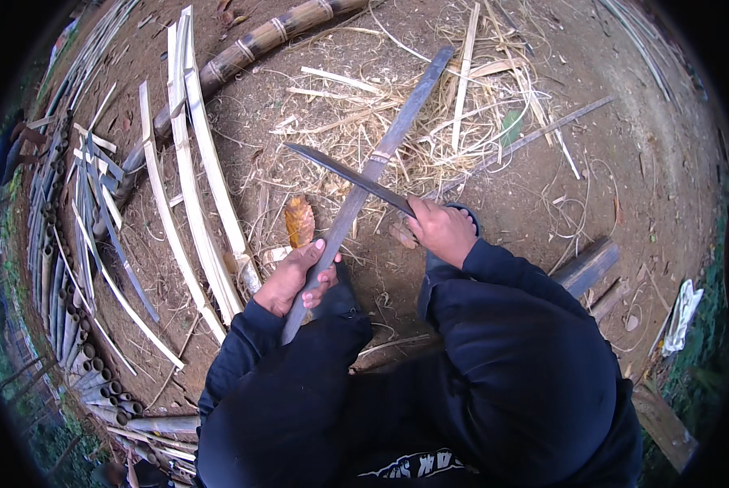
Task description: The person shaves and thins bamboo strips using a knife. The person holds the strips by hand, scraping the surface with the blade to remove shavings and refine the pieces before setting them aside.
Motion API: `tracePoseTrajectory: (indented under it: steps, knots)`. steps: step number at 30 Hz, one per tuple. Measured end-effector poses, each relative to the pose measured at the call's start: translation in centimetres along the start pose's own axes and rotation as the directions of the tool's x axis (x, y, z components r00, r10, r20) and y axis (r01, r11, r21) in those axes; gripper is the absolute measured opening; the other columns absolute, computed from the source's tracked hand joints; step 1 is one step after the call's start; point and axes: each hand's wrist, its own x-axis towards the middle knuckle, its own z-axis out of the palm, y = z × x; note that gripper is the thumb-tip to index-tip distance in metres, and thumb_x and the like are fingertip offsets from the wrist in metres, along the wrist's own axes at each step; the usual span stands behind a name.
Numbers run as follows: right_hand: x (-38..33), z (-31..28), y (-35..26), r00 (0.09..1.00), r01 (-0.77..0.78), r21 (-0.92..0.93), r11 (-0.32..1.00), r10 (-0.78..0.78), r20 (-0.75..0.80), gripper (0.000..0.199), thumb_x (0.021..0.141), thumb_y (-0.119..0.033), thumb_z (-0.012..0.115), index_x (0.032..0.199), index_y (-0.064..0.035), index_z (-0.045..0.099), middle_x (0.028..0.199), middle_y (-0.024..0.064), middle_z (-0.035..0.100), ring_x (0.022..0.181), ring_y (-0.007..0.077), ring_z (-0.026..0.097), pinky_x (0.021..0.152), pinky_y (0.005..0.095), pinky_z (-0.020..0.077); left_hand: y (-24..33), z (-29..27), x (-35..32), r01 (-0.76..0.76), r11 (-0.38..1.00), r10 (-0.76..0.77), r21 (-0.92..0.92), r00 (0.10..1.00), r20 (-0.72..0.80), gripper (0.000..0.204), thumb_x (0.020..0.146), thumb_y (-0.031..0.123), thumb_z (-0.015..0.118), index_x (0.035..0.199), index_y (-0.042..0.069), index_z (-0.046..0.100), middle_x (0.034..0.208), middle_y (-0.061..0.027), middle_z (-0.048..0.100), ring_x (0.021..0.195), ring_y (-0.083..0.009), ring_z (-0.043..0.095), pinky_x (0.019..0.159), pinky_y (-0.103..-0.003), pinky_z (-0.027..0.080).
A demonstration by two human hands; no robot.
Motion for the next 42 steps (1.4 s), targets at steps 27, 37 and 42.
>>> tracePoseTrajectory:
  steps: [27,37,42]
  knots:
    - [3.3,-2.3,8.1,0.989,-0.141,-0.066,0.988,0.138,-0.05,0.017,0.094,-0.017,0.058,0.101,-0.0019,0.061,0.079,0.0188,0.067,0.068,0.0366,0.068,0.061,0.047,0.0553,-1.3,-1.5,-2.8,0.129,0.984,-0.126,-0.125,0.992,0.028,0.042,0.108,0.042,0.037,0.108,0.001,0.049,0.063,-0.0006,0.043,0.035,-0.0081,0.037,0.031,-0.023,0.032]
    - [4.9,-3.6,6.7,0.987,0.09,-0.155,0.984,-0.067,0.145,0.016,0.095,-0.018,0.057,0.103,-0.0036,0.057,0.07,0.0148,0.064,0.063,0.0305,0.068,0.057,0.0451,0.0564,-0.7,-2.2,-2.9,0.124,0.979,-0.118,-0.163,0.992,0.043,0.038,0.107,0.041,0.04,0.101,0.005,0.051,0.062,-0.0012,0.043,0.033,-0.0085,0.034,0.03,-0.023,0.031]
    - [8.2,-3.9,10.6,0.977,-0.202,-0.076,0.976,0.206,0.05,0.02,0.094,-0.018,0.06,0.107,-0.0034,0.058,0.073,0.0201,0.066,0.067,0.0379,0.067,0.062,0.0489,0.0543,0.2,-2.4,-2.7,0.151,0.973,-0.148,-0.176,0.988,0.034,0.038,0.107,0.04,0.04,0.099,0.005,0.052,0.061,-0.0013,0.041,0.034,-0.0087,0.034,0.03,-0.023,0.03]
